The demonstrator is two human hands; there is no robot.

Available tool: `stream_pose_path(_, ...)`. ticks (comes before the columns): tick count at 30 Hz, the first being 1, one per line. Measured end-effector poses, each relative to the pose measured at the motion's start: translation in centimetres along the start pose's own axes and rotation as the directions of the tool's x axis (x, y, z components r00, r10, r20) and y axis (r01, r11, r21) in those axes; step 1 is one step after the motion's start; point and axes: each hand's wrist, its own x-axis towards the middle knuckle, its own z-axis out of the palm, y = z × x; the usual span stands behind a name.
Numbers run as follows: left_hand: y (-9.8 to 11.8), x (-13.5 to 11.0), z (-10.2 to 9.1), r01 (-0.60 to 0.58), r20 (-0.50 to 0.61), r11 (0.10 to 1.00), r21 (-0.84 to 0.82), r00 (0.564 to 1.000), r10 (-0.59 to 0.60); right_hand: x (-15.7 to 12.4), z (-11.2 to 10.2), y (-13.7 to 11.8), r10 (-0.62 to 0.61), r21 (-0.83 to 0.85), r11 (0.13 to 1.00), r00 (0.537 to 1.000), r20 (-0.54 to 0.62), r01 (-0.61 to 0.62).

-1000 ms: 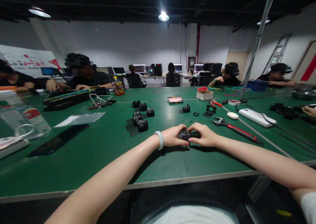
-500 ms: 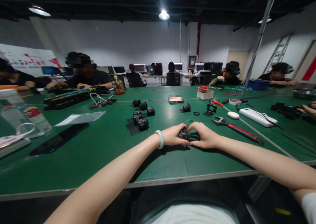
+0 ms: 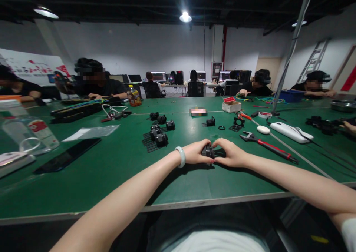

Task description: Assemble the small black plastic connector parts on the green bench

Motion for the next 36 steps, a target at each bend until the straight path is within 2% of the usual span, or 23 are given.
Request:
stream_pose_path(24,0.46,-0.08,-0.12,0.053,0.003,0.999,0.007,0.999,-0.053,0.07,-0.12,-0.16,0.031,0.027,0.999,0.999,0.013,-0.032)
stream_pose_path(36,0.19,-0.05,-0.09,0.023,0.002,1.000,0.005,1.000,-0.023,0.04,-0.15,-0.05,0.048,0.001,0.999,0.998,0.035,-0.048)
